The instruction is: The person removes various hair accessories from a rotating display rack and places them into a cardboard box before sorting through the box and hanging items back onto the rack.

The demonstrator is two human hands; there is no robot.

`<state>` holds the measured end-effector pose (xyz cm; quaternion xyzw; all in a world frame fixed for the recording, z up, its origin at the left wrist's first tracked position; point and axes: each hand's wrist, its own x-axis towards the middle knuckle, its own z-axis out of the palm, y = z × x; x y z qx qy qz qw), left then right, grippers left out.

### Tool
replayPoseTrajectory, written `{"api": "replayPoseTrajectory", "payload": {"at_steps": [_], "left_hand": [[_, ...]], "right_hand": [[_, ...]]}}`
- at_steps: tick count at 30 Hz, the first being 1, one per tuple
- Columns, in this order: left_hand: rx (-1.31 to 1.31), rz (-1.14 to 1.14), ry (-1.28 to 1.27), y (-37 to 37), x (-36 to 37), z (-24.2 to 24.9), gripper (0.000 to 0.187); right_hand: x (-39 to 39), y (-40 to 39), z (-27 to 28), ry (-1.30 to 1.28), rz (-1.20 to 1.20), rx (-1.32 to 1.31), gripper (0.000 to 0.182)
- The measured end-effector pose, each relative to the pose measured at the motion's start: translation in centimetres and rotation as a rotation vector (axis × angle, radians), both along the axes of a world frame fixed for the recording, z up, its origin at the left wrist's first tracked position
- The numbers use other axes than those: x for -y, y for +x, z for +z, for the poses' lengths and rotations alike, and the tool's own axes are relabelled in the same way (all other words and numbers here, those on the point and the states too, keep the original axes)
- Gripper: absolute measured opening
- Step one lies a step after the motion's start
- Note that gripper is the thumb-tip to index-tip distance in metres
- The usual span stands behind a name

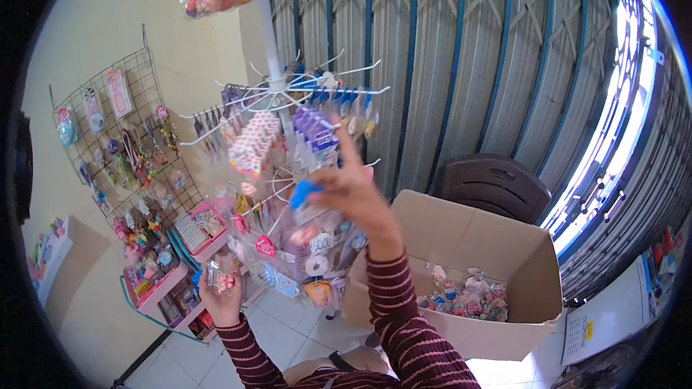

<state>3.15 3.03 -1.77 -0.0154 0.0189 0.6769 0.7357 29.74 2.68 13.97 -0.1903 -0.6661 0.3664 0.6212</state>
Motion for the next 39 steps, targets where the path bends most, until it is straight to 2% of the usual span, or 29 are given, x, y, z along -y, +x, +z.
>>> {"api": "replayPoseTrajectory", "payload": {"at_steps": [2,4,9,11,12,13,15,16,18,19,21,23,25,30,32,39], "left_hand": [[0.006,-0.020,-0.011,0.6,0.1,0.5,0.035],[0.009,-0.033,-0.023,0.9,0.0,0.6,0.033],[-0.021,-0.016,0.141,0.5,0.4,0.6,0.037],[-0.006,-0.006,0.104,0.1,0.4,0.6,0.037],[0.008,-0.003,0.060,-0.1,0.6,0.4,0.037],[0.012,0.021,0.059,-0.5,0.6,0.1,0.037],[-0.001,0.035,0.079,-1.2,0.3,-0.7,0.037],[0.007,0.052,0.062,-1.4,0.3,-0.8,0.037],[0.026,0.059,0.065,-1.7,0.1,-1.2,0.036],[0.036,0.038,0.067,-1.8,0.1,-1.2,0.036],[0.035,0.024,0.079,-1.9,0.2,-1.2,0.036],[0.046,0.049,0.034,-1.8,-0.2,-1.6,0.036],[0.048,0.041,0.028,-1.9,-0.2,-1.5,0.036],[0.036,0.050,0.040,-2.2,0.1,-1.7,0.036],[0.044,0.032,0.053,-2.5,0.1,-1.8,0.036],[0.031,0.057,0.012,-2.7,-0.1,-1.9,0.035]], "right_hand": [[-1.1,-2.2,-1.5,-0.097,0.177,0.003,0.092],[-0.7,-3.9,-1.7,-0.111,0.197,0.067,0.092],[-0.6,-5.7,-1.4,-0.135,0.273,0.229,0.084],[-0.4,-5.0,-0.8,0.302,-0.277,0.497,0.058],[-0.7,-4.6,-1.0,0.485,-0.434,0.404,0.029],[-0.4,-4.5,-0.6,0.489,-0.410,0.403,0.029],[0.2,-4.6,0.9,0.267,-0.366,0.049,0.045],[-0.2,-4.6,1.6,0.271,-0.339,0.053,0.045],[-1.4,-5.0,3.2,0.545,-0.560,0.261,0.028],[-2.0,-5.7,3.8,0.549,-0.535,0.258,0.028],[-2.9,-7.4,4.7,0.466,-0.358,0.374,0.049],[-4.3,-9.0,4.7,0.426,-0.323,0.399,0.045],[-5.0,-10.3,4.9,0.490,-0.394,0.509,0.043],[-6.5,-12.0,4.5,0.581,-0.427,0.475,0.038],[-6.1,-12.3,4.5,0.439,-0.404,0.460,0.031],[-6.6,-12.6,4.5,0.328,-0.298,0.273,0.016]]}}
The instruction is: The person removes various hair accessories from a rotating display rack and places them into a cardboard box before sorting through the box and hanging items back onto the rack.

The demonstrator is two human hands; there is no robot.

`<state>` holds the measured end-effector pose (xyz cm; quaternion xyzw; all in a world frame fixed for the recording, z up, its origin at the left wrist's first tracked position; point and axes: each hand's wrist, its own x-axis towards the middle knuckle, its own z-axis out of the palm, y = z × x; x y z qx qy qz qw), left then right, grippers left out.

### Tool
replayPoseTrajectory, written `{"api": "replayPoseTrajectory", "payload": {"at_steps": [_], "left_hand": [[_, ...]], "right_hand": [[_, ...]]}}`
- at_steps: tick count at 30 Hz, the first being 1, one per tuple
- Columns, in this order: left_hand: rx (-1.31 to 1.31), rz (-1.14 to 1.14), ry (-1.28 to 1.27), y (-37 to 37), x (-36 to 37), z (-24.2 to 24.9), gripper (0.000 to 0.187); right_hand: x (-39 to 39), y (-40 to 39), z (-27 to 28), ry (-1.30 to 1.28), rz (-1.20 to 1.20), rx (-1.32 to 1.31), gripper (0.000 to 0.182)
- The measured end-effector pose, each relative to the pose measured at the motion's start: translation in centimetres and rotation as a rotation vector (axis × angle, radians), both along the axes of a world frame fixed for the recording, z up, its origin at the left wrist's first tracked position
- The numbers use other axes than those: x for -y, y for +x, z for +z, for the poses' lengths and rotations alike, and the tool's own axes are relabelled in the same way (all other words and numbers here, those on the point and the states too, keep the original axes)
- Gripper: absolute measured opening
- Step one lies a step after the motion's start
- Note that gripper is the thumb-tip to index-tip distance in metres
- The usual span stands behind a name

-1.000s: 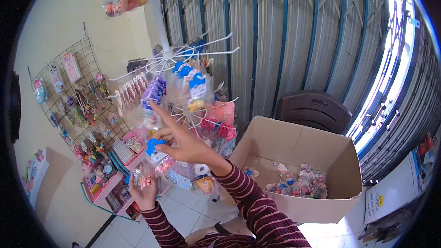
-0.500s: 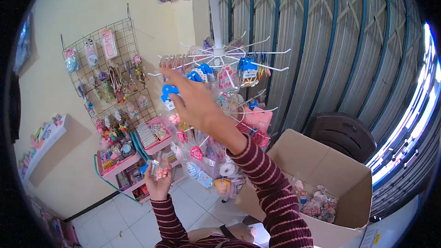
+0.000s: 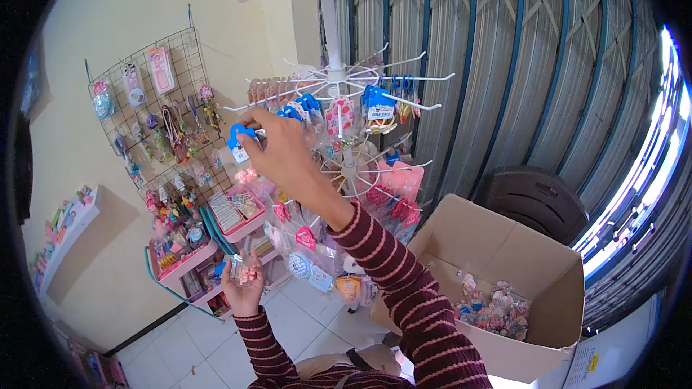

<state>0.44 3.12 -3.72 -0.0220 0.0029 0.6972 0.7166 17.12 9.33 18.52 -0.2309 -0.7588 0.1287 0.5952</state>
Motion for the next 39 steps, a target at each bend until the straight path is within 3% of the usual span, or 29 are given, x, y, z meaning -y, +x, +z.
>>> {"api": "replayPoseTrajectory", "payload": {"at_steps": [6,14,39], "left_hand": [[-0.020,-0.007,0.008,0.3,-0.4,-0.7,0.037],[-0.012,0.036,-0.083,0.8,-0.2,-0.2,0.036],[0.043,0.042,-0.015,-0.6,-0.3,-1.0,0.035]], "right_hand": [[0.4,-0.1,0.2,0.037,-0.114,-0.059,0.015],[-0.2,0.0,-1.1,0.303,-0.221,-0.007,0.018],[0.5,-1.0,-1.5,0.386,-0.362,-0.010,0.018]]}}
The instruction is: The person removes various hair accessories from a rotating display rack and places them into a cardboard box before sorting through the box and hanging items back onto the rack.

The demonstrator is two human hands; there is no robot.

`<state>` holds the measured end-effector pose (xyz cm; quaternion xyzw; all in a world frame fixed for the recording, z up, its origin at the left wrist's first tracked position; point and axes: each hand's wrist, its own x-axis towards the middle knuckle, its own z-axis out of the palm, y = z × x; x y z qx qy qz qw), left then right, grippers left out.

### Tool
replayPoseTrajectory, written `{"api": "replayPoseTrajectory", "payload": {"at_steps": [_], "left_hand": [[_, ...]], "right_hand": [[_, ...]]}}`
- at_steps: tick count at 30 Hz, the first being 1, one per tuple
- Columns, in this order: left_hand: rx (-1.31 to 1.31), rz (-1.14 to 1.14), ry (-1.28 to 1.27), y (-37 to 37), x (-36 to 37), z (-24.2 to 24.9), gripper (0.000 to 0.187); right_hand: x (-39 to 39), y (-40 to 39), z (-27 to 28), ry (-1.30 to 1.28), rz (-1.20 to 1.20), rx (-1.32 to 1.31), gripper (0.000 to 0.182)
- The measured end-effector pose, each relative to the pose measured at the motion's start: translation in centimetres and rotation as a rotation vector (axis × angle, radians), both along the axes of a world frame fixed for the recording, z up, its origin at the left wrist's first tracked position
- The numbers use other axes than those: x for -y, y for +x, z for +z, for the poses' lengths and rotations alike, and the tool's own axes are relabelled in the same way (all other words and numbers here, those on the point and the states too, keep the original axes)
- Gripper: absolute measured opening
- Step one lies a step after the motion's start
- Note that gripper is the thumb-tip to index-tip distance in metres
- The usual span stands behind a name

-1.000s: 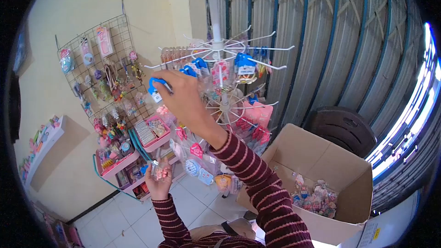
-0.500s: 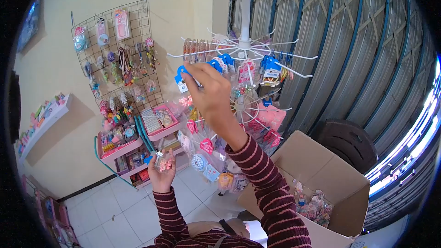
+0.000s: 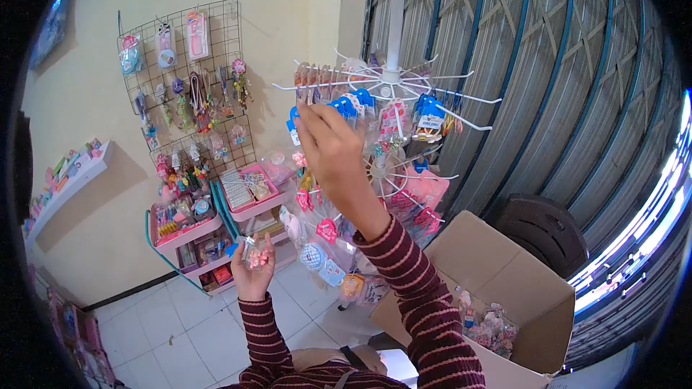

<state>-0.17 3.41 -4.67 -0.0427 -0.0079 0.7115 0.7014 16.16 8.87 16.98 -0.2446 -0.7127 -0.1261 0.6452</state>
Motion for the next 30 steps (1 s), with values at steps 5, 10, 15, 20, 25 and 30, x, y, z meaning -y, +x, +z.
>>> {"api": "replayPoseTrajectory", "payload": {"at_steps": [5,10,15,20,25,30], "left_hand": [[0.018,-0.008,-0.006,-0.1,0.1,0.0,0.035],[0.020,0.019,-0.009,-0.6,0.2,0.1,0.035],[-0.003,0.020,0.013,-1.1,0.4,-0.2,0.035],[0.008,0.034,-0.022,-0.9,0.4,-0.1,0.034],[-0.062,0.028,-0.011,0.1,0.3,0.4,0.035],[-0.054,-0.178,0.189,2.2,1.5,3.2,0.061]], "right_hand": [[-0.6,-0.6,-0.6,0.063,-0.037,0.173,0.023],[-0.3,-0.4,-0.4,0.028,0.021,0.024,0.020],[-0.1,0.0,-0.3,0.048,-0.004,-0.043,0.018],[0.1,0.5,-0.8,-0.015,-0.062,-0.044,0.019],[-1.2,1.9,-2.3,-0.077,-0.210,-0.041,0.025],[3.3,3.1,-4.1,0.026,-0.394,0.026,0.040]]}}
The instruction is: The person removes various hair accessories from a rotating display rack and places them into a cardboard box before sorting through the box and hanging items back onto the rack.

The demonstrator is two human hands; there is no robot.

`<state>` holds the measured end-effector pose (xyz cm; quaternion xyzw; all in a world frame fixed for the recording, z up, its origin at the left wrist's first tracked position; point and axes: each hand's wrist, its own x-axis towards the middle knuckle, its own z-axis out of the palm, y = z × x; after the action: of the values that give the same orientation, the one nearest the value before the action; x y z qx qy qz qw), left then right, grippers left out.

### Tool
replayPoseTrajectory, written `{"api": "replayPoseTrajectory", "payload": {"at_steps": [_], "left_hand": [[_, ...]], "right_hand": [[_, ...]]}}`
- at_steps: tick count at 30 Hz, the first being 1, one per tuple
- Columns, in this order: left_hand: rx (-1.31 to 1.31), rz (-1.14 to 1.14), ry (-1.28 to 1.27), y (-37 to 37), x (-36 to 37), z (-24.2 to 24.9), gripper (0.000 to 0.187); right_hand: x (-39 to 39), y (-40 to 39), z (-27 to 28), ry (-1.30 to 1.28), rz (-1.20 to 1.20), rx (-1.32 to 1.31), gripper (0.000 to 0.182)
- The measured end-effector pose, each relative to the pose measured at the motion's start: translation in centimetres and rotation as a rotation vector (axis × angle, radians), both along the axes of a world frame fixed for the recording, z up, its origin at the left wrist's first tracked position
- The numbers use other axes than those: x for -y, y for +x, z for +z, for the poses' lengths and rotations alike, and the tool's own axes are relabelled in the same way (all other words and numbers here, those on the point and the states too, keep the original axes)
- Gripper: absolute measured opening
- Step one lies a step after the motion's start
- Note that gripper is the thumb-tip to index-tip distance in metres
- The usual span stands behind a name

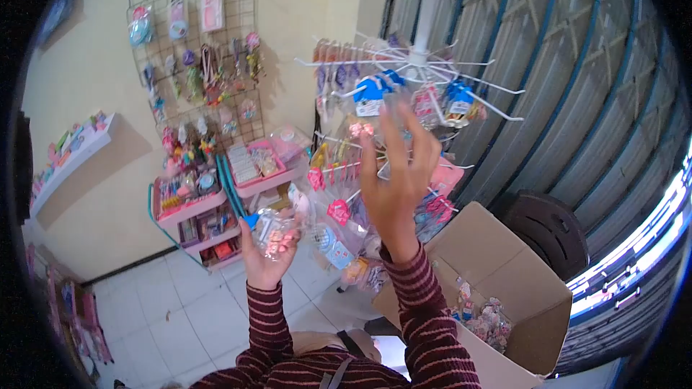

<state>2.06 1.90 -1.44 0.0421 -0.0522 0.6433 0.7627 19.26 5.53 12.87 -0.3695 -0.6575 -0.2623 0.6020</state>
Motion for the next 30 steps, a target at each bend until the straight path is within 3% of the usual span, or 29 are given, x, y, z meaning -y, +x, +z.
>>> {"api": "replayPoseTrajectory", "payload": {"at_steps": [1,2,4,5,7,9,11,17,20,23,28,30], "left_hand": [[0.022,-0.126,0.105,0.4,0.6,0.7,0.069],[0.024,-0.112,0.084,0.9,1.1,1.0,0.069],[-0.136,-0.134,0.171,1.8,1.7,1.4,0.078],[-0.140,-0.137,0.155,2.3,1.8,1.2,0.078],[0.082,-0.373,0.295,3.2,1.7,0.3,0.079],[0.066,-0.375,0.223,4.0,1.6,-0.3,0.080],[-0.315,-0.279,0.123,4.4,1.9,1.7,0.081],[-0.134,-0.380,0.203,4.3,1.5,0.9,0.080],[-0.240,-0.372,0.263,4.2,1.5,0.0,0.081],[-0.341,-0.367,0.300,3.8,1.3,-0.5,0.083],[-0.223,-0.325,0.262,3.0,1.2,0.1,0.080],[-0.209,-0.318,0.260,2.7,1.1,0.2,0.081]], "right_hand": [[1.3,-0.1,-0.8,-0.028,0.093,0.043,0.044],[2.4,-0.4,-1.4,-0.050,0.108,0.044,0.044],[4.0,-1.1,-2.2,-0.490,0.514,0.419,0.054],[4.0,-1.4,-2.8,-0.504,0.518,0.410,0.054],[3.5,-1.5,-4.1,-0.626,0.539,0.459,0.059],[2.8,-0.6,-5.3,-0.668,0.575,0.450,0.055],[2.6,0.3,-5.6,-0.807,0.633,0.473,0.049],[2.9,0.2,-5.7,-0.984,0.691,0.167,0.040],[2.1,-0.3,-5.9,-0.781,0.723,0.256,0.034],[1.5,-0.5,-6.2,-0.749,0.792,0.235,0.027],[1.7,-0.4,-5.6,-0.633,0.849,0.137,0.016],[1.3,0.0,-5.5,-0.674,0.892,-0.023,0.016]]}}
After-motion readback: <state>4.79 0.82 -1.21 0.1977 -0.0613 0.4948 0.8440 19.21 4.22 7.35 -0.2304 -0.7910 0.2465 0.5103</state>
